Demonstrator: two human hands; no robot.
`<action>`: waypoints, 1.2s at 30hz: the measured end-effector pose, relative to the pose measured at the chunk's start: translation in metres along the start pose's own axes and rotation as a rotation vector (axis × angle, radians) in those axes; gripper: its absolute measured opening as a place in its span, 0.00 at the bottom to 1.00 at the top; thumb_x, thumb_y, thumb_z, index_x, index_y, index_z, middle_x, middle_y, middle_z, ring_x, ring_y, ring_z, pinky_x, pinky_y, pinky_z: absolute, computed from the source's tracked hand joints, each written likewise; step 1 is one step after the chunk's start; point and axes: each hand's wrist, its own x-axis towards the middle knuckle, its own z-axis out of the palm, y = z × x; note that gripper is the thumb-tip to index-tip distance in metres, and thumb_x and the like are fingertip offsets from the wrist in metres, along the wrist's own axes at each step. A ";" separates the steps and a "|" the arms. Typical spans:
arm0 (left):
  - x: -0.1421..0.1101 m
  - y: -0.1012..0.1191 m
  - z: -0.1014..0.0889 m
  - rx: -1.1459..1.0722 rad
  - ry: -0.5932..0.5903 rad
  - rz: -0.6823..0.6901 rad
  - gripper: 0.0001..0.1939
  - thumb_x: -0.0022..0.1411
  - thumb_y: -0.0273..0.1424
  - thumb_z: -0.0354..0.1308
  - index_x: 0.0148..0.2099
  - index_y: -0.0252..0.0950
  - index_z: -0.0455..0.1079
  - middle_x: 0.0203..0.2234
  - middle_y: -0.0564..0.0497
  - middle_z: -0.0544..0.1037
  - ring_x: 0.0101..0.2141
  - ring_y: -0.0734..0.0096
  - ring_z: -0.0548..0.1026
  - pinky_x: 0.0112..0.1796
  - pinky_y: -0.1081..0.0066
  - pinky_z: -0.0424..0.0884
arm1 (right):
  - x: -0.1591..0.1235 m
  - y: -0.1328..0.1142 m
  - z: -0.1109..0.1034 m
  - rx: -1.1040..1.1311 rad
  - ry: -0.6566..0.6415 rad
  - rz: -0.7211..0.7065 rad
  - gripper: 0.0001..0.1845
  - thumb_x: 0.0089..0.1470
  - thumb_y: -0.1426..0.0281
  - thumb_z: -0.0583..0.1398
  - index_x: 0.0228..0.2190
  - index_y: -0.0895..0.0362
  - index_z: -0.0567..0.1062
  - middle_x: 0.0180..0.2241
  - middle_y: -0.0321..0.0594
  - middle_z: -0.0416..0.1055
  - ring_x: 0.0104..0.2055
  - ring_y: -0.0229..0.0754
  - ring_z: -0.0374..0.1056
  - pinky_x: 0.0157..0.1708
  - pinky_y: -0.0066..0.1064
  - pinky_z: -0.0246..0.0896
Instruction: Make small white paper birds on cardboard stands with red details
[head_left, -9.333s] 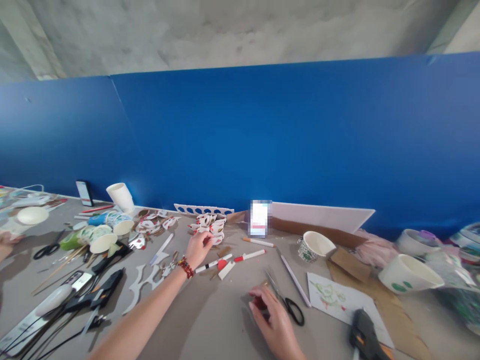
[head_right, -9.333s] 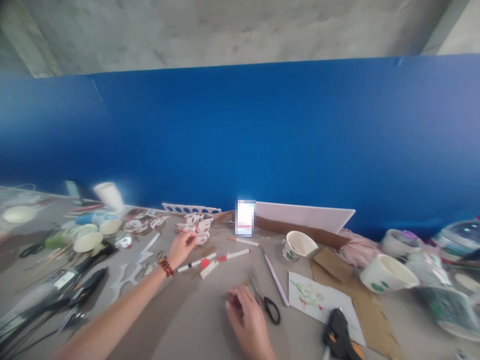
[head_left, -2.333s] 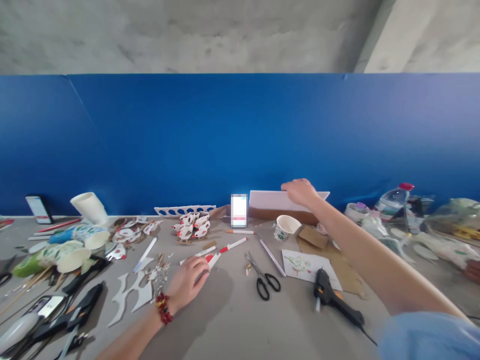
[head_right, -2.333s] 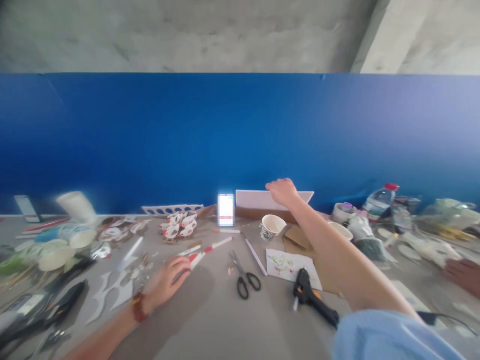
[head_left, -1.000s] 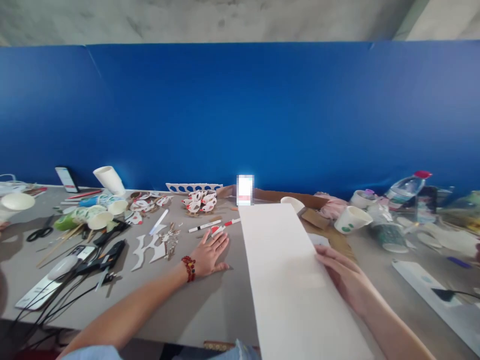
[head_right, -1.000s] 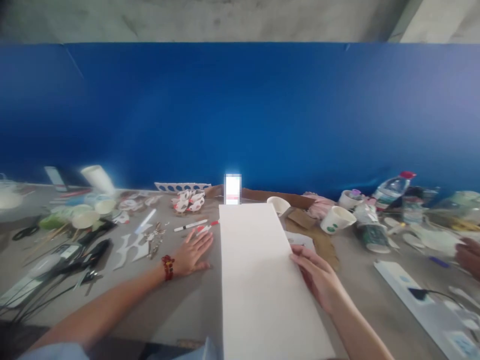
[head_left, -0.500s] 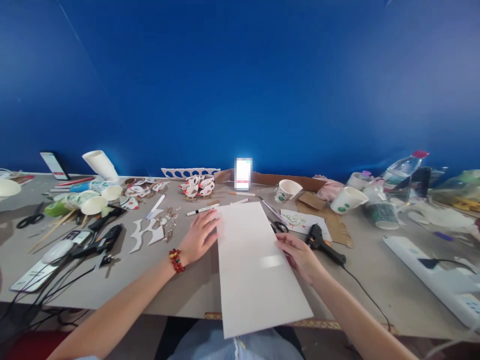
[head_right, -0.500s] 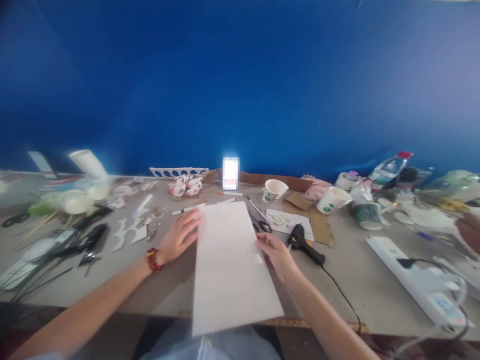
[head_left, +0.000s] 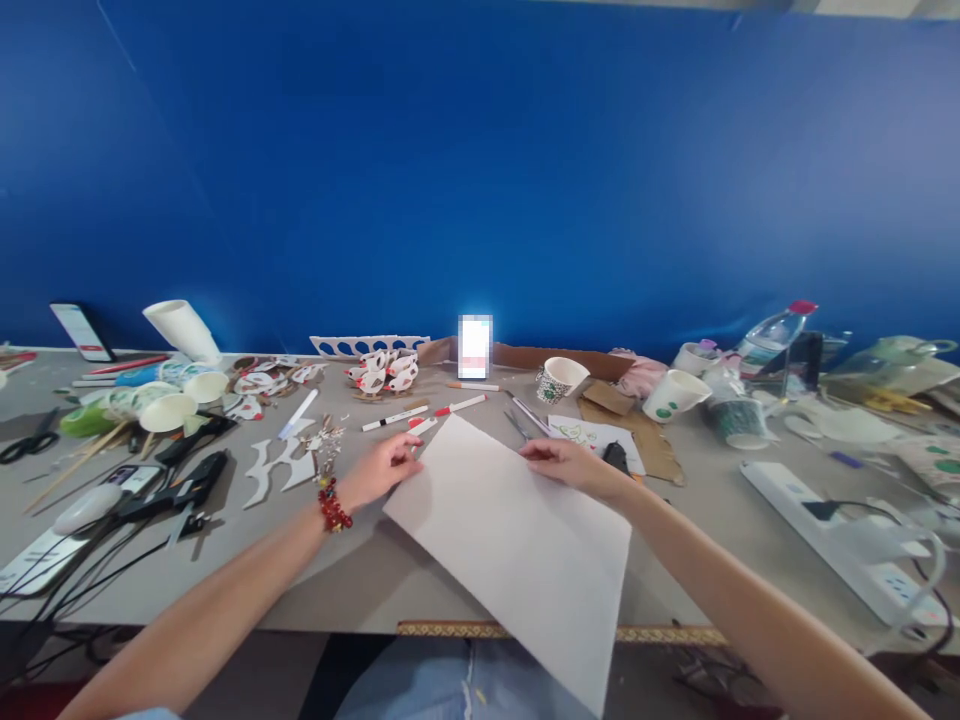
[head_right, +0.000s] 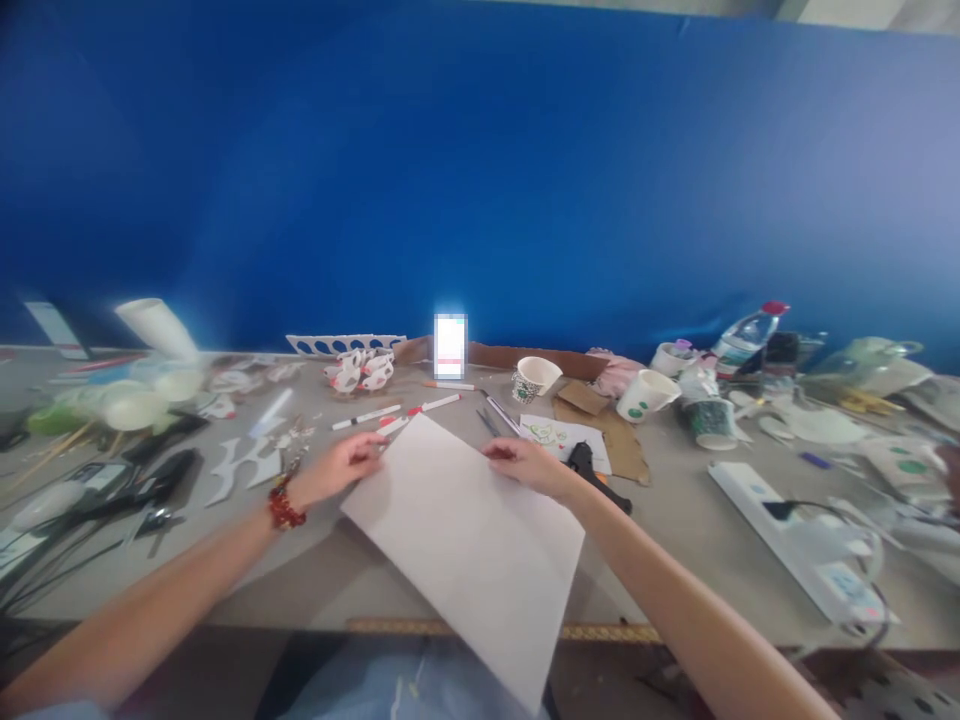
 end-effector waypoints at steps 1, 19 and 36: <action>-0.007 -0.005 0.001 -0.017 -0.028 -0.027 0.28 0.60 0.43 0.57 0.58 0.34 0.62 0.26 0.55 0.75 0.29 0.69 0.74 0.32 0.71 0.67 | 0.008 -0.003 -0.001 -0.125 -0.017 -0.027 0.14 0.56 0.64 0.57 0.42 0.52 0.78 0.40 0.38 0.78 0.42 0.47 0.73 0.40 0.36 0.66; -0.065 -0.009 0.026 0.769 -0.246 0.546 0.43 0.59 0.59 0.50 0.70 0.50 0.44 0.69 0.48 0.48 0.66 0.49 0.50 0.63 0.47 0.46 | 0.043 0.016 0.028 -0.508 0.182 -0.262 0.15 0.56 0.74 0.54 0.41 0.54 0.77 0.44 0.45 0.75 0.47 0.49 0.70 0.47 0.39 0.64; -0.065 -0.037 0.004 0.855 -0.294 0.432 0.45 0.59 0.59 0.49 0.71 0.48 0.39 0.70 0.48 0.41 0.67 0.46 0.45 0.63 0.44 0.43 | 0.063 0.031 -0.015 -0.707 0.203 -0.134 0.19 0.55 0.71 0.56 0.48 0.54 0.74 0.53 0.48 0.69 0.51 0.55 0.66 0.51 0.47 0.61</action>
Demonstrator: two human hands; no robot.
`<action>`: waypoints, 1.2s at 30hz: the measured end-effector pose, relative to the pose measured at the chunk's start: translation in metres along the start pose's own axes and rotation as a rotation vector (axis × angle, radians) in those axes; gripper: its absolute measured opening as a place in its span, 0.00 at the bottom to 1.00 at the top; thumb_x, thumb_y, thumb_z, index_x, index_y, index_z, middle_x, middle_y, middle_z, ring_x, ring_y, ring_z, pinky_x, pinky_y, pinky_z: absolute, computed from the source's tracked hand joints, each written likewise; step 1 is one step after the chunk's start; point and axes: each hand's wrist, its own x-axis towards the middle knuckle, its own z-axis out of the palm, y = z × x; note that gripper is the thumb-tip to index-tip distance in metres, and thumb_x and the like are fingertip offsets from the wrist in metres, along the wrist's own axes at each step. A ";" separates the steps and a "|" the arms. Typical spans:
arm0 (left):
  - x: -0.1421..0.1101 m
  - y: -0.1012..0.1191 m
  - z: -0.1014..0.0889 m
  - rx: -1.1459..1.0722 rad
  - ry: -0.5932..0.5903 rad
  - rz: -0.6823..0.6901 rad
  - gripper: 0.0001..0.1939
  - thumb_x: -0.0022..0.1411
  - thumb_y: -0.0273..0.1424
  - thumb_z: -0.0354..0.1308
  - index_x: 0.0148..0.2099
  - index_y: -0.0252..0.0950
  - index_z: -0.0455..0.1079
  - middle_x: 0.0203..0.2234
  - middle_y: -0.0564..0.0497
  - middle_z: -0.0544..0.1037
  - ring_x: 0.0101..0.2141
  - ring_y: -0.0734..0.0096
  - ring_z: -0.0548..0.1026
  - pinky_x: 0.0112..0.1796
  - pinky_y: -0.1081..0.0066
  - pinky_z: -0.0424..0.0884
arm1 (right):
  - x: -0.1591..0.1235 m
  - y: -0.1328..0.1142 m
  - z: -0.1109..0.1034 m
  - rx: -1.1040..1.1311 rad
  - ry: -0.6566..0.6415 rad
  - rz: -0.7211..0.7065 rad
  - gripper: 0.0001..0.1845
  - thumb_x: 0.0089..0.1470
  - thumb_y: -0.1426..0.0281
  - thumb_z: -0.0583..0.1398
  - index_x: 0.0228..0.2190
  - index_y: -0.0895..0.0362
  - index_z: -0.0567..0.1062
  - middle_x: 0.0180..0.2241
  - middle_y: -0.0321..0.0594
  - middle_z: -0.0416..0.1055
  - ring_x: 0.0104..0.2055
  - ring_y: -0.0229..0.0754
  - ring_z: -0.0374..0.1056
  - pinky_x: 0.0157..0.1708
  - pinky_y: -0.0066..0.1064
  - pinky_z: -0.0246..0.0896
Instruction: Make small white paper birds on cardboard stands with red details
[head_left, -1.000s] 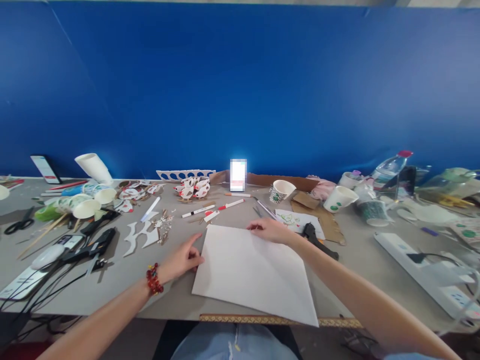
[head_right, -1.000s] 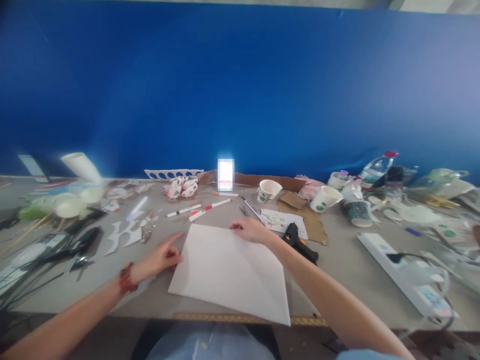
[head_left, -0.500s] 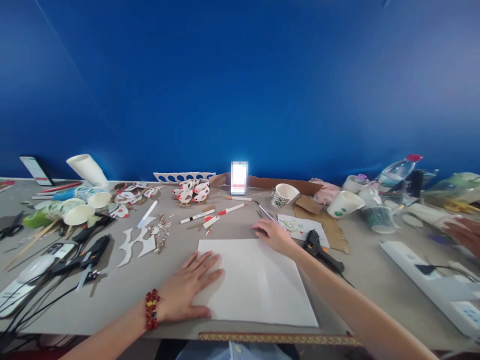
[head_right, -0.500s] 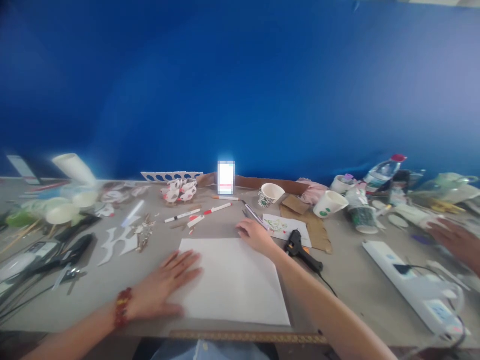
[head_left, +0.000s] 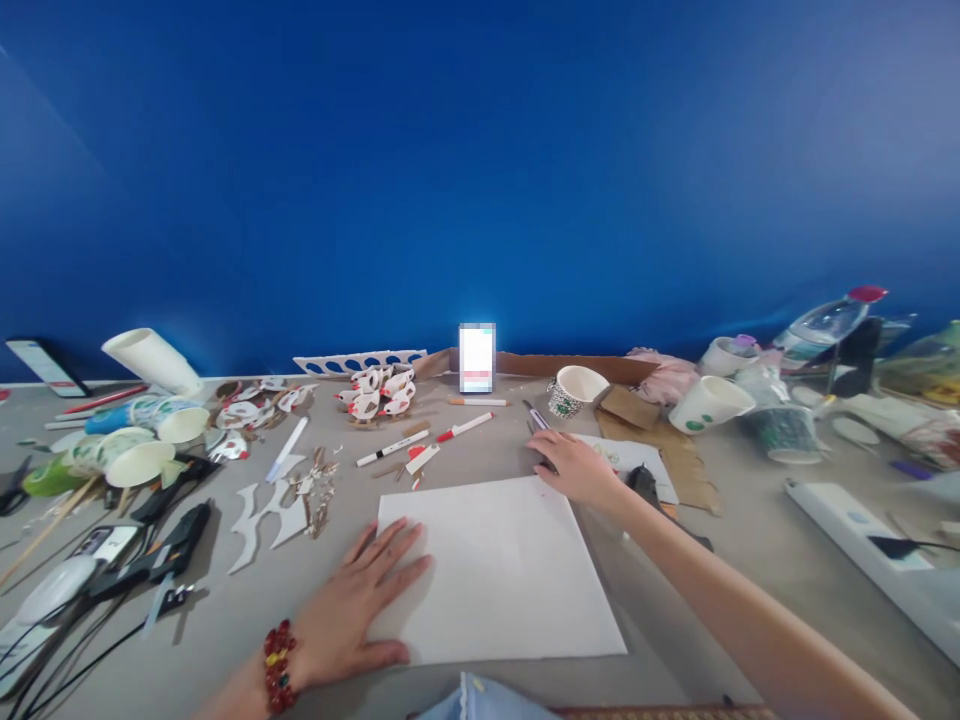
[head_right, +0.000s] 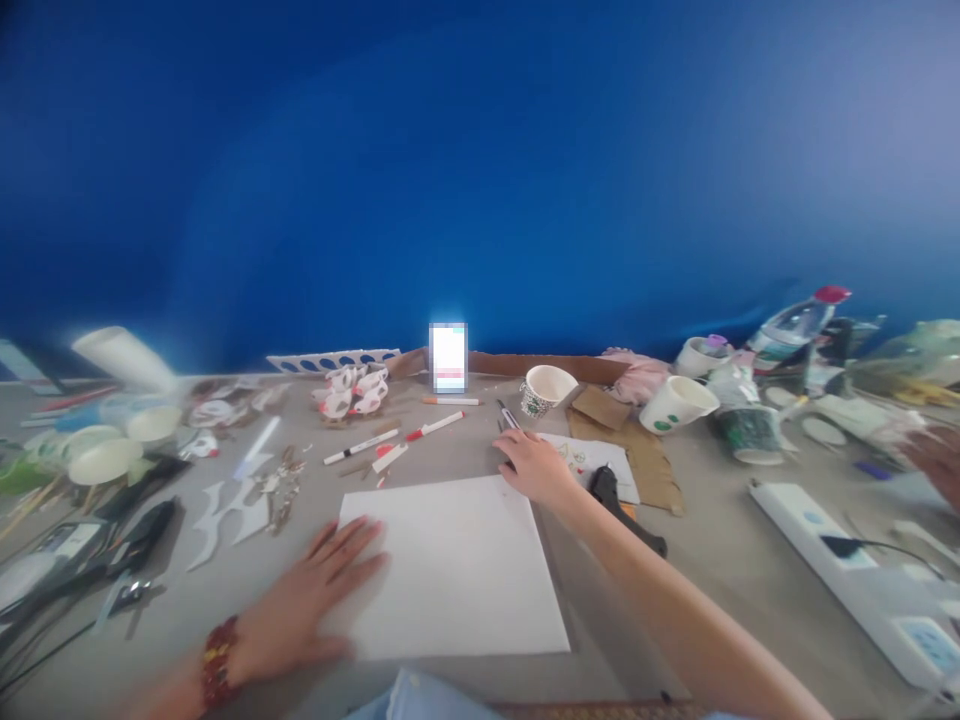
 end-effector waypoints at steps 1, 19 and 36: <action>0.000 -0.001 0.000 -0.001 0.002 0.003 0.45 0.59 0.59 0.49 0.71 0.48 0.40 0.70 0.48 0.41 0.67 0.46 0.45 0.63 0.44 0.44 | -0.001 -0.001 -0.001 -0.023 -0.023 0.012 0.19 0.54 0.72 0.56 0.48 0.53 0.74 0.53 0.46 0.70 0.51 0.54 0.66 0.51 0.45 0.61; -0.004 0.002 0.001 -0.025 0.033 -0.031 0.44 0.59 0.56 0.53 0.71 0.46 0.43 0.70 0.47 0.42 0.67 0.47 0.46 0.62 0.46 0.47 | 0.005 -0.032 -0.007 -0.022 -0.097 -0.208 0.16 0.60 0.70 0.55 0.48 0.55 0.74 0.50 0.45 0.72 0.53 0.51 0.65 0.55 0.43 0.54; 0.007 0.012 -0.057 -0.591 0.873 -0.363 0.33 0.66 0.37 0.53 0.70 0.44 0.46 0.68 0.44 0.48 0.65 0.47 0.51 0.60 0.49 0.58 | -0.010 -0.035 -0.095 1.054 0.222 0.199 0.18 0.48 0.55 0.66 0.31 0.57 0.71 0.29 0.36 0.69 0.29 0.38 0.65 0.26 0.26 0.58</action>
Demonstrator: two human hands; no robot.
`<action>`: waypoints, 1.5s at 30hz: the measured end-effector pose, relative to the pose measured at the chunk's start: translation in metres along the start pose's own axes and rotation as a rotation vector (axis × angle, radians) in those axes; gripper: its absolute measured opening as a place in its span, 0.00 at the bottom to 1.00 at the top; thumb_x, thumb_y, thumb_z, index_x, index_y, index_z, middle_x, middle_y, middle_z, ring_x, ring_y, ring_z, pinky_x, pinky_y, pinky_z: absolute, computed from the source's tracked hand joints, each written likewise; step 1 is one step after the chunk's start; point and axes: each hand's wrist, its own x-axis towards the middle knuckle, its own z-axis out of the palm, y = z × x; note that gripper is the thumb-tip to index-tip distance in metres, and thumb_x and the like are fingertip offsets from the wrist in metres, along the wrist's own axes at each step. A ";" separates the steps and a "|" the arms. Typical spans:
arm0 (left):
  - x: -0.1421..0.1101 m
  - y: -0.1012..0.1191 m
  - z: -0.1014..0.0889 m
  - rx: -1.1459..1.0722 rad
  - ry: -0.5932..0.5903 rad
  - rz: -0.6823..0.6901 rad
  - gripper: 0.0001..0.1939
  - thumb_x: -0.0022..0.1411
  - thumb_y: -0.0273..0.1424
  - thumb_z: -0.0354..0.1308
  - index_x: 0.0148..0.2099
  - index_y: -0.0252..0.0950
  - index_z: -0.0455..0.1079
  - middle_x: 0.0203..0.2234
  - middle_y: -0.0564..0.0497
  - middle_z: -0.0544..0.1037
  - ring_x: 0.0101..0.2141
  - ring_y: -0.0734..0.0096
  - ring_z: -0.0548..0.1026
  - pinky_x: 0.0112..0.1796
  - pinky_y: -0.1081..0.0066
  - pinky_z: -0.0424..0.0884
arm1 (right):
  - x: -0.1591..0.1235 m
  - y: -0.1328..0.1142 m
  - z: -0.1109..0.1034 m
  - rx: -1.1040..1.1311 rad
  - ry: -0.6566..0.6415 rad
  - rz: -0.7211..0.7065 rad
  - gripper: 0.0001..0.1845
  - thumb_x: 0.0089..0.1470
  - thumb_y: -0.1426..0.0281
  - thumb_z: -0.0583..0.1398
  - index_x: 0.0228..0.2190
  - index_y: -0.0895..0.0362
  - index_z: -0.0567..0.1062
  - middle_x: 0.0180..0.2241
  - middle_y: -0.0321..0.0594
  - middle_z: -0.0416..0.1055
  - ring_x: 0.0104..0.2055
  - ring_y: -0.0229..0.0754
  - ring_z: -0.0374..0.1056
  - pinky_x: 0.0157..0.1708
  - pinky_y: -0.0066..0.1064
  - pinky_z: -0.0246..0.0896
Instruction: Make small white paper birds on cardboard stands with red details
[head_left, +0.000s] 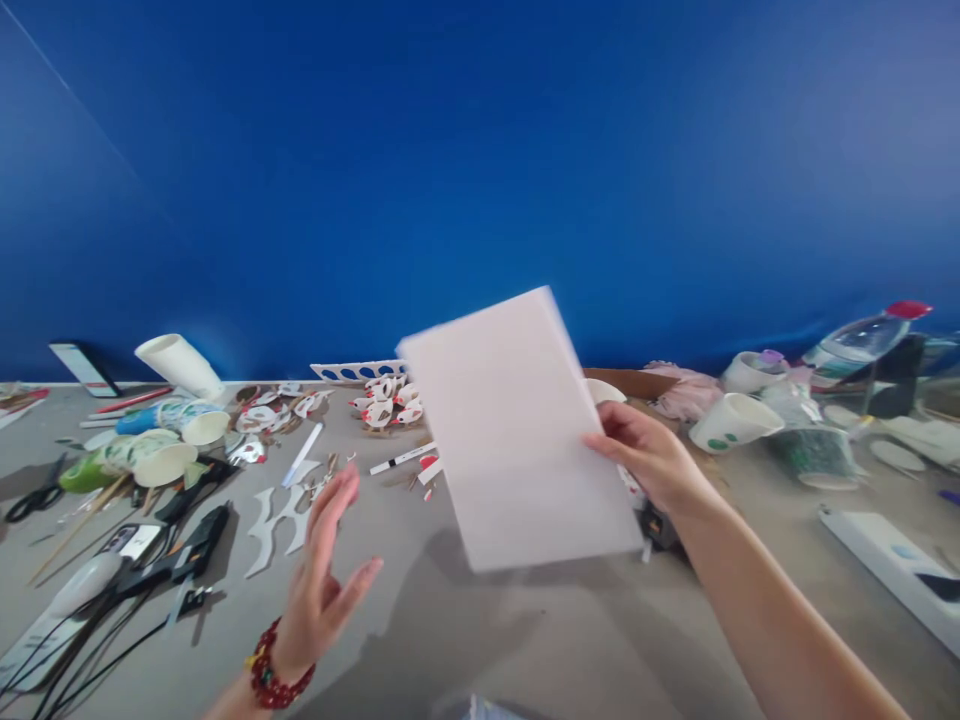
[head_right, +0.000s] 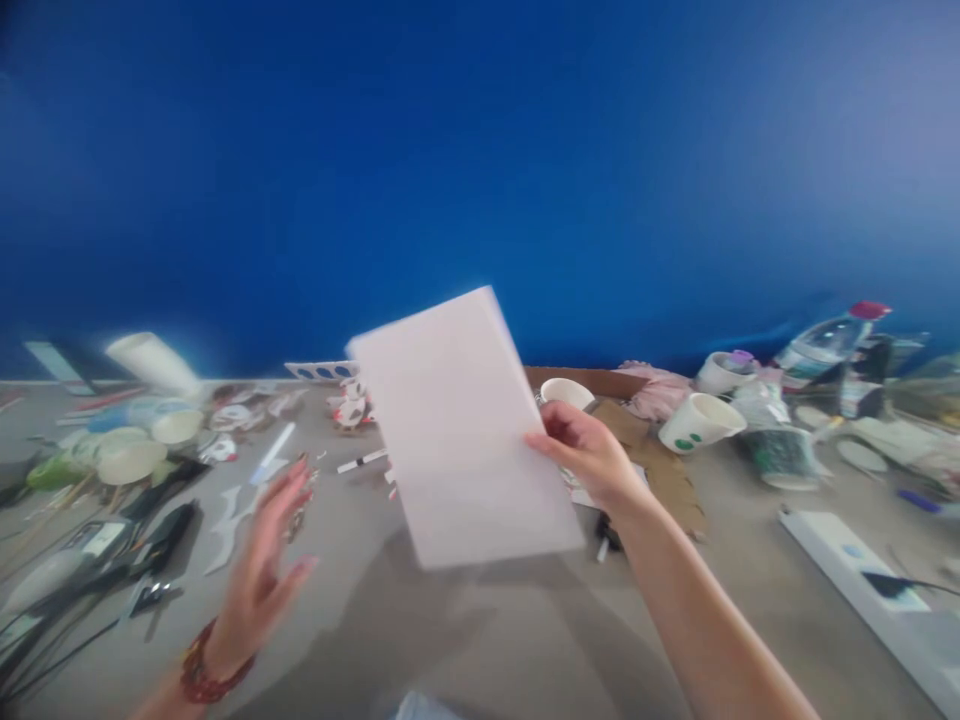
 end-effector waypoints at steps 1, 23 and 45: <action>0.005 0.005 0.006 -0.174 -0.026 -0.081 0.32 0.67 0.37 0.51 0.70 0.44 0.45 0.68 0.44 0.49 0.65 0.48 0.53 0.59 0.50 0.61 | -0.012 0.004 0.000 0.084 0.127 -0.013 0.19 0.46 0.56 0.67 0.32 0.56 0.71 0.28 0.35 0.69 0.28 0.38 0.65 0.25 0.26 0.58; 0.007 -0.038 0.025 -0.467 -0.517 -0.807 0.48 0.59 0.44 0.60 0.70 0.35 0.36 0.41 0.46 0.80 0.40 0.59 0.78 0.42 0.63 0.71 | -0.201 0.070 0.048 0.096 -0.430 0.552 0.31 0.56 0.45 0.54 0.25 0.60 0.77 0.22 0.42 0.74 0.20 0.36 0.67 0.18 0.24 0.56; 0.006 -0.042 0.026 -0.069 -0.440 -0.544 0.36 0.62 0.40 0.52 0.68 0.37 0.43 0.33 0.51 0.76 0.30 0.66 0.76 0.33 0.69 0.70 | -0.021 0.094 0.022 -1.177 -0.145 -0.133 0.15 0.60 0.71 0.51 0.40 0.56 0.76 0.47 0.48 0.71 0.49 0.52 0.68 0.46 0.42 0.65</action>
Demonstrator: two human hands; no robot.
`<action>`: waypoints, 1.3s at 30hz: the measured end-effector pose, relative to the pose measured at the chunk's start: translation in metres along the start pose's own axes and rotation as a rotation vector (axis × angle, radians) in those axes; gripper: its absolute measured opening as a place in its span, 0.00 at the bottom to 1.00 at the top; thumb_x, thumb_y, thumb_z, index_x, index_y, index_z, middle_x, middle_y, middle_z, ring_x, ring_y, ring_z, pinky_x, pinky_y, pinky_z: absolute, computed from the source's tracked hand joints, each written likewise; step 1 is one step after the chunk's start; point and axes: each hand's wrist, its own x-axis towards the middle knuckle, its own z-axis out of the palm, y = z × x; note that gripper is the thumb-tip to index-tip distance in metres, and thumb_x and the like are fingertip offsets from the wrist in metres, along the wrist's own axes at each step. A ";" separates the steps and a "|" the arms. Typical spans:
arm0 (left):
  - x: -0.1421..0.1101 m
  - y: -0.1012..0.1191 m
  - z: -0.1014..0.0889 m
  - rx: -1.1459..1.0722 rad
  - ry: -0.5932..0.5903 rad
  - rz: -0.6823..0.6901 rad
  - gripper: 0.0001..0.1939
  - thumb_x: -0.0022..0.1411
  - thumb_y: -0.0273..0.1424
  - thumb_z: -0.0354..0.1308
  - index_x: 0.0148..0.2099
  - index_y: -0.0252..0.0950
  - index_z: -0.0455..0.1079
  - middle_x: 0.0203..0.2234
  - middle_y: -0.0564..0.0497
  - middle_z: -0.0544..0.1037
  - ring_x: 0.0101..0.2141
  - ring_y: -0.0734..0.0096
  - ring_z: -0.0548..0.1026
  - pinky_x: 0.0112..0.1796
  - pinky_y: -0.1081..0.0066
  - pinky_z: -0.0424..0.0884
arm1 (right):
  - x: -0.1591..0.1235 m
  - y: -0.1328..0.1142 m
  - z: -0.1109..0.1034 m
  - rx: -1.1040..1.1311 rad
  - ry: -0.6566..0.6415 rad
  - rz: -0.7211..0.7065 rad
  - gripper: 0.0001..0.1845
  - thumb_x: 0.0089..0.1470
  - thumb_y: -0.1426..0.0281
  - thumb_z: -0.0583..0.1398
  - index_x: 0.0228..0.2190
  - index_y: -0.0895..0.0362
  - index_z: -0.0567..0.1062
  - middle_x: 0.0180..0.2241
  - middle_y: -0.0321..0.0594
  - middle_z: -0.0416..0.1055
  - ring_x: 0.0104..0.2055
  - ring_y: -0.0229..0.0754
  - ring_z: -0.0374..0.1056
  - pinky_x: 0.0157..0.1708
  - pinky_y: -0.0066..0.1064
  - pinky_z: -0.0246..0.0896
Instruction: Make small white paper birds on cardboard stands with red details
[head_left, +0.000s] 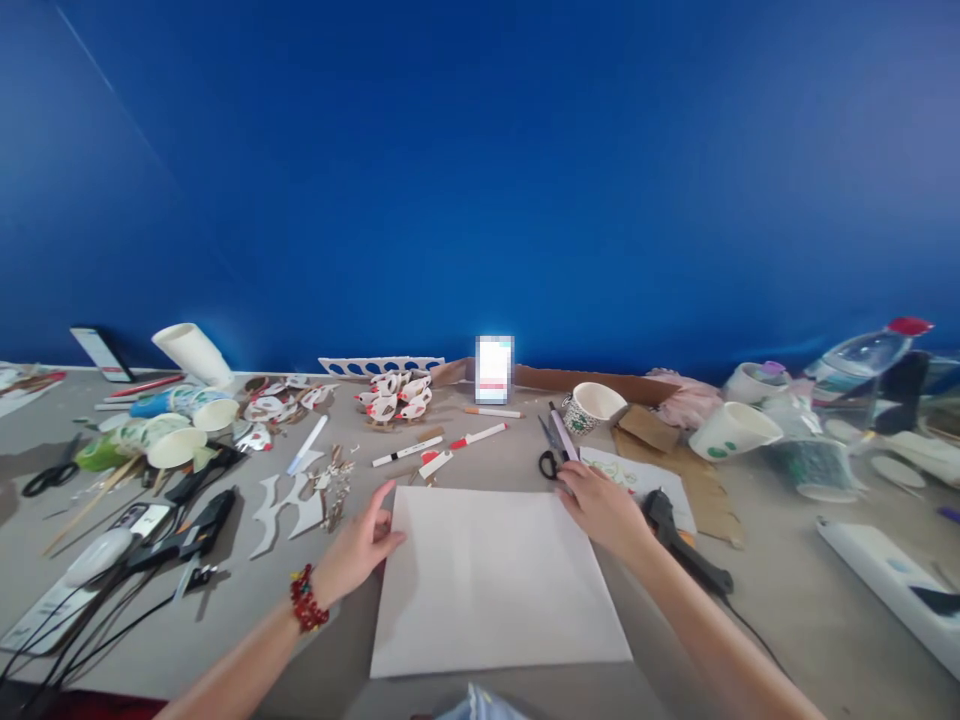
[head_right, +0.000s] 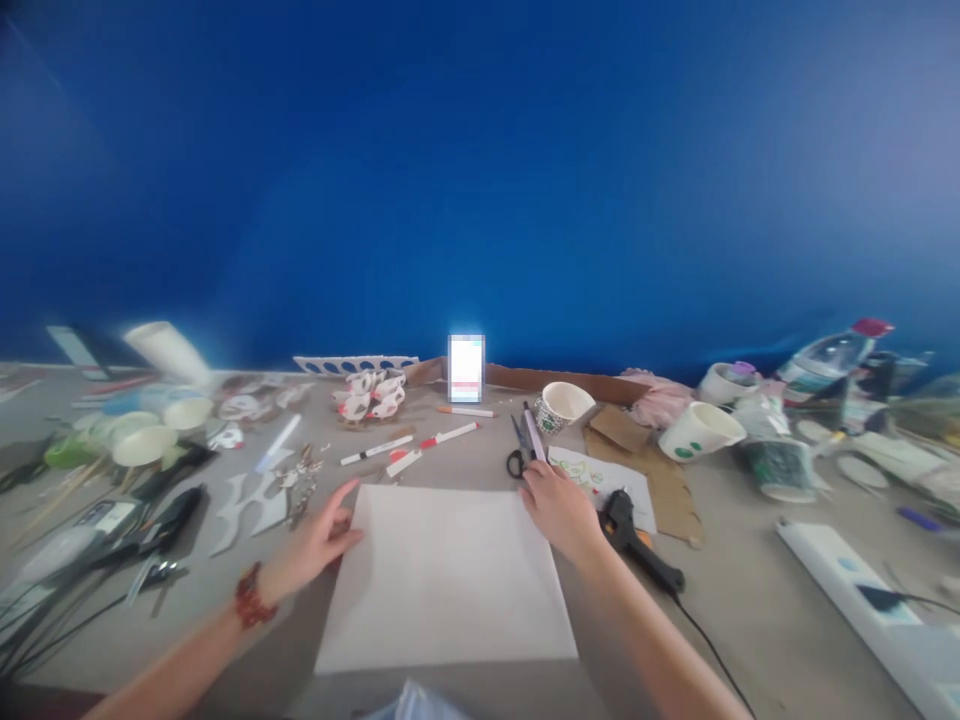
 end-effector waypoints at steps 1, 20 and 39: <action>0.002 0.002 0.003 0.023 0.021 0.003 0.35 0.63 0.40 0.52 0.67 0.38 0.44 0.33 0.51 0.75 0.28 0.67 0.76 0.31 0.69 0.70 | -0.001 -0.002 -0.001 -0.027 0.014 0.011 0.15 0.60 0.72 0.51 0.41 0.57 0.76 0.48 0.49 0.71 0.49 0.53 0.68 0.45 0.43 0.65; 0.003 0.003 0.029 0.871 -0.137 0.656 0.44 0.59 0.58 0.51 0.70 0.45 0.44 0.69 0.43 0.45 0.66 0.45 0.48 0.62 0.44 0.46 | -0.024 -0.058 0.024 -0.052 0.021 -0.090 0.28 0.60 0.55 0.55 0.57 0.54 0.68 0.63 0.48 0.59 0.63 0.57 0.55 0.60 0.55 0.47; 0.020 0.006 0.047 0.850 -0.094 0.613 0.48 0.54 0.57 0.57 0.70 0.42 0.47 0.68 0.41 0.48 0.66 0.42 0.48 0.61 0.41 0.46 | -0.011 -0.097 0.036 0.071 0.036 -0.352 0.39 0.59 0.48 0.52 0.66 0.50 0.52 0.69 0.45 0.43 0.68 0.61 0.42 0.63 0.61 0.37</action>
